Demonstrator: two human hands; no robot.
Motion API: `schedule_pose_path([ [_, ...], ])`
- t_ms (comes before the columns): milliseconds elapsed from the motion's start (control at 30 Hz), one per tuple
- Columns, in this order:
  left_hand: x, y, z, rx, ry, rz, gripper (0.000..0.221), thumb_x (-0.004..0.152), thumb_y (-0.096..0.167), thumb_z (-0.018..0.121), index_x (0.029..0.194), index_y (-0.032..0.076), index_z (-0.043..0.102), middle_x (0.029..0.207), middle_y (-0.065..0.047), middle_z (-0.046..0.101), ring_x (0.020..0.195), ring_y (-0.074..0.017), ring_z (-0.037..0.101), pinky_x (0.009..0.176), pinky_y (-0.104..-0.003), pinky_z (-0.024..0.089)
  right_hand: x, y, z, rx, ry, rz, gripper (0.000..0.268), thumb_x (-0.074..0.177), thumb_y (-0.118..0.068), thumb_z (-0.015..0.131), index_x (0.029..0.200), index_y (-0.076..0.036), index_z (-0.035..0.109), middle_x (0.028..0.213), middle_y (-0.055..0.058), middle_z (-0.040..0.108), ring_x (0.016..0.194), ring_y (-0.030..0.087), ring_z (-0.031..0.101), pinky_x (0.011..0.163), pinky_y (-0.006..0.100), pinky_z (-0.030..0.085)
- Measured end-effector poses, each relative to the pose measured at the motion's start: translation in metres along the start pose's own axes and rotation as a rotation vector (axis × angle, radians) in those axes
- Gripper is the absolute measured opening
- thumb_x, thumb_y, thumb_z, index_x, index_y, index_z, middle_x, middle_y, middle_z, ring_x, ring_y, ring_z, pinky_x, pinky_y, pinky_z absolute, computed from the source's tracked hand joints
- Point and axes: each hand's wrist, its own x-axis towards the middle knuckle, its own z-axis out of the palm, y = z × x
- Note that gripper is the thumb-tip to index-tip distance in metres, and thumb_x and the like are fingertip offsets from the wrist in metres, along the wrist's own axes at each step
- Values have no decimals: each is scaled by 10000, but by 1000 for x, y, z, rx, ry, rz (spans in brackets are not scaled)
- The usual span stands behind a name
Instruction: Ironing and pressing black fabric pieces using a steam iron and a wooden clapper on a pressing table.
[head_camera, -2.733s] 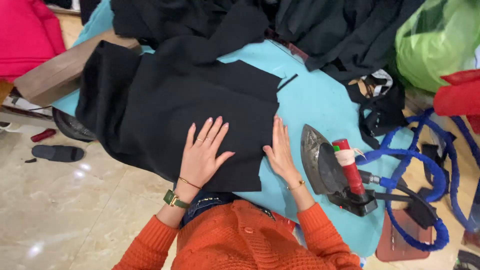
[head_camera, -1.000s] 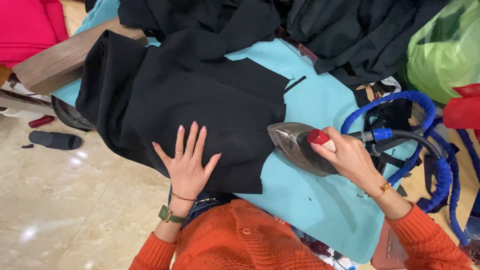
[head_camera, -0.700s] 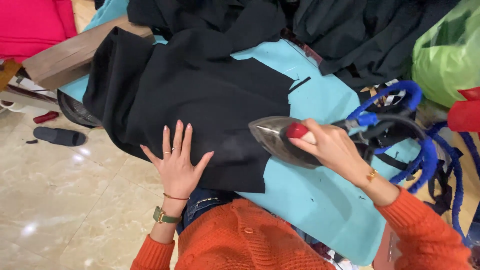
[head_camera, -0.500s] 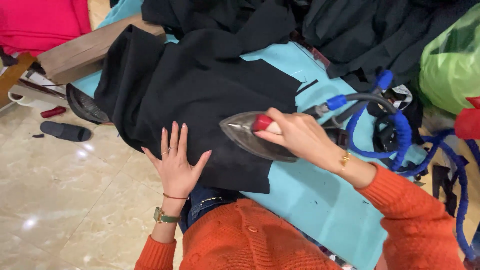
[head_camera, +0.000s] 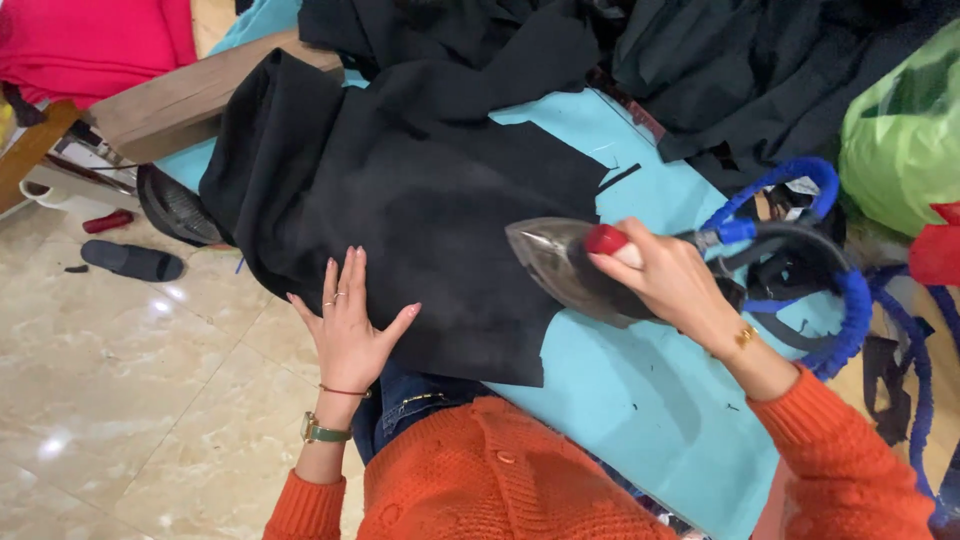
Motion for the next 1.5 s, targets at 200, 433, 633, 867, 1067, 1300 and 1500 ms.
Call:
schedule_pose_path([
  [200,0,-2,2,10,11,56,1001,849,667,653,1644,187,280,1680,-65,332,1557,-320,247,1103,-825,81,-44,77,39,158,48,293,384,954,-590,632,1211,-307,600,889,206,747,946,418,720,840,498,539],
  [433,-12,44,35,248,89,439,731,947,552,593,1572,211,429,1689,-110,306,1555,-360,223,1093,-821,97,-71,91,56,305,120,367,353,964,-472,688,1242,-261,639,950,284,740,990,475,705,870,537,536],
  [633,-33,63,68,356,105,647,706,979,534,519,1607,267,340,1714,1,260,1566,-236,250,1127,-758,266,-59,55,39,291,86,260,398,950,-497,679,1259,-253,624,942,279,732,980,459,708,869,529,534],
  [867,-40,49,68,401,188,644,623,1007,459,514,1600,357,352,1705,57,287,1572,-197,244,1186,-737,190,-44,0,35,114,161,-139,460,907,-440,728,1206,-112,607,796,292,716,823,459,723,819,522,553],
  [1067,-43,42,57,345,189,642,557,1034,453,492,1576,363,398,1688,65,330,1558,-171,272,1179,-755,165,-60,12,71,13,295,-287,445,870,-507,747,1118,-163,610,706,158,705,673,328,712,730,400,570],
  [1300,-36,42,49,331,252,632,558,1040,500,485,1552,279,472,1659,-2,405,1533,-221,340,1157,-778,169,-107,61,95,23,300,-173,473,851,-506,761,1129,-147,629,684,151,694,690,312,716,734,383,580],
  [1500,-4,63,46,373,265,617,615,1050,572,426,1565,240,471,1670,-57,387,1557,-281,293,1129,-799,199,-139,76,94,26,211,36,450,878,-474,732,1186,-170,608,673,175,696,731,335,726,774,421,578],
])
